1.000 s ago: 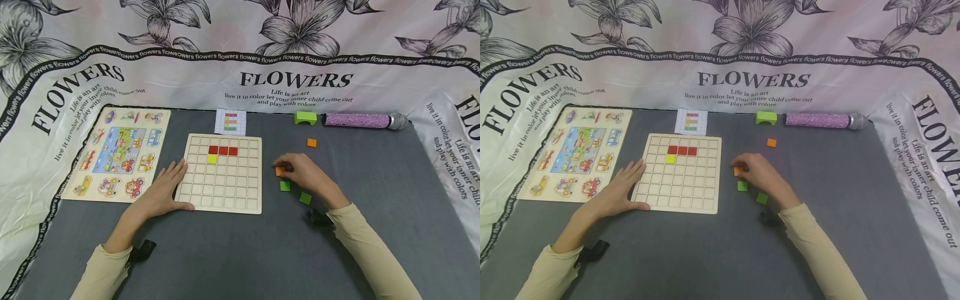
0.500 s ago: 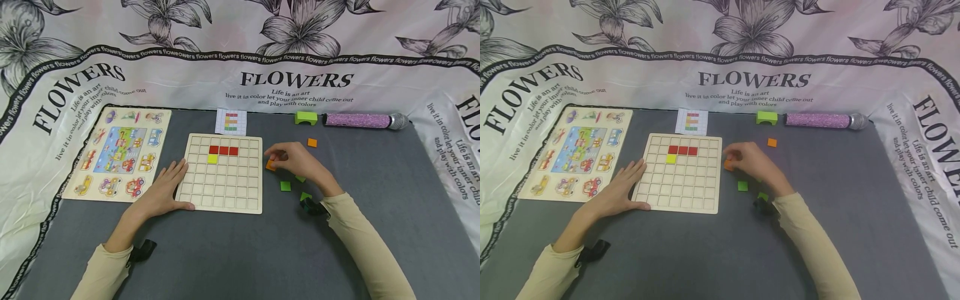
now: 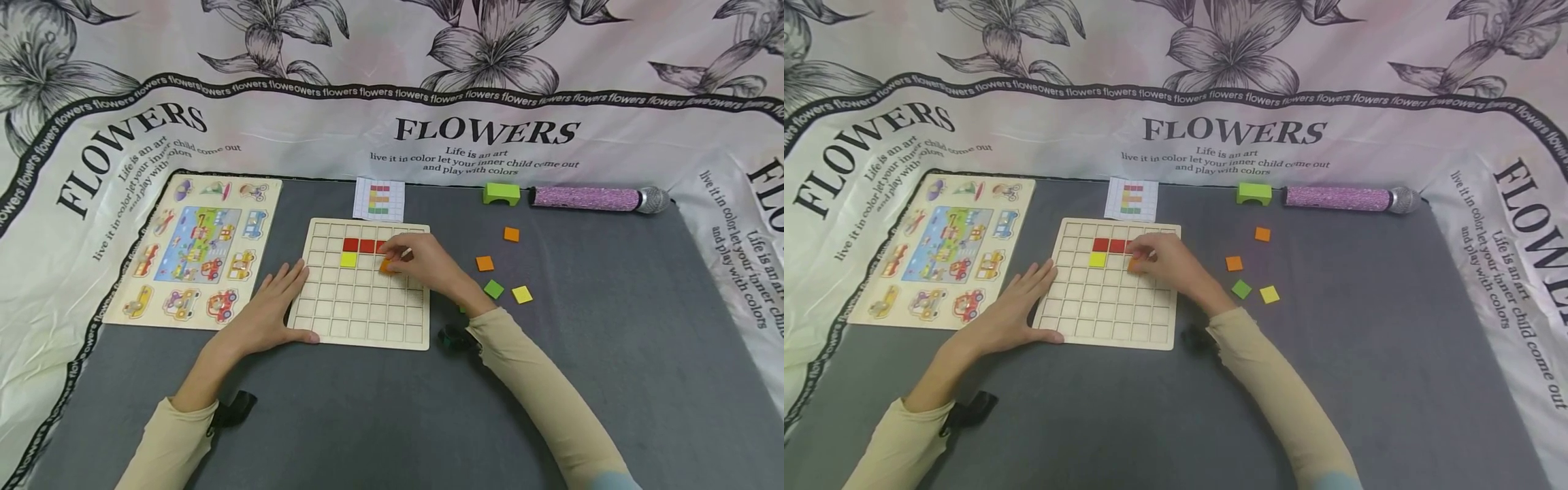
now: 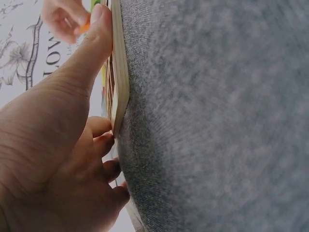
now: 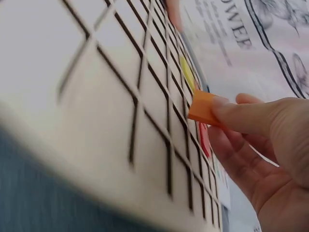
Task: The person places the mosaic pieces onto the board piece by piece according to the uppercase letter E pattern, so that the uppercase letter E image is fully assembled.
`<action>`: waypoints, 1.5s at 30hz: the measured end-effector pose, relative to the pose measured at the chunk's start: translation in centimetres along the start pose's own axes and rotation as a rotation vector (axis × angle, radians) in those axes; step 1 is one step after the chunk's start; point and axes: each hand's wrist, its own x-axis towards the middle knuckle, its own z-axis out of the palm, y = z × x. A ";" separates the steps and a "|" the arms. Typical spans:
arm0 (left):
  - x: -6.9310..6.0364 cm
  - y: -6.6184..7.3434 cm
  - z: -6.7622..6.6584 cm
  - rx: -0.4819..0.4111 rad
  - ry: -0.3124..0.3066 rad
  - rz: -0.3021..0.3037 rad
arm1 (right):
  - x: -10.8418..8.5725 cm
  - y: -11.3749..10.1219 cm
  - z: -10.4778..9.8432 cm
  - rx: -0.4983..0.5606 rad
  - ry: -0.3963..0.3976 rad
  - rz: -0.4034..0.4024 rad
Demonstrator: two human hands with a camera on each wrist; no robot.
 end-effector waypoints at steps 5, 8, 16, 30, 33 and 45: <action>0.1 0.0 -0.2 -0.013 0.004 0.006 | 1.7 -1.0 2.0 0.028 0.014 -0.038; 0.1 0.0 -0.2 -0.026 0.005 0.009 | 2.4 -1.6 3.2 0.047 0.027 -0.042; -0.1 0.1 -0.2 -0.024 0.001 0.010 | 3.3 -2.1 5.2 0.019 0.017 -0.067; -0.1 -0.1 -0.1 -0.026 0.003 0.005 | 3.5 -3.2 6.0 -0.204 -0.062 -0.021; -0.1 -0.1 -0.1 -0.021 0.003 0.003 | 3.3 -3.3 5.9 -0.191 -0.072 -0.016; 0.0 -0.1 0.0 -0.022 0.005 0.008 | 1.6 -1.3 -0.8 -0.084 -0.129 0.055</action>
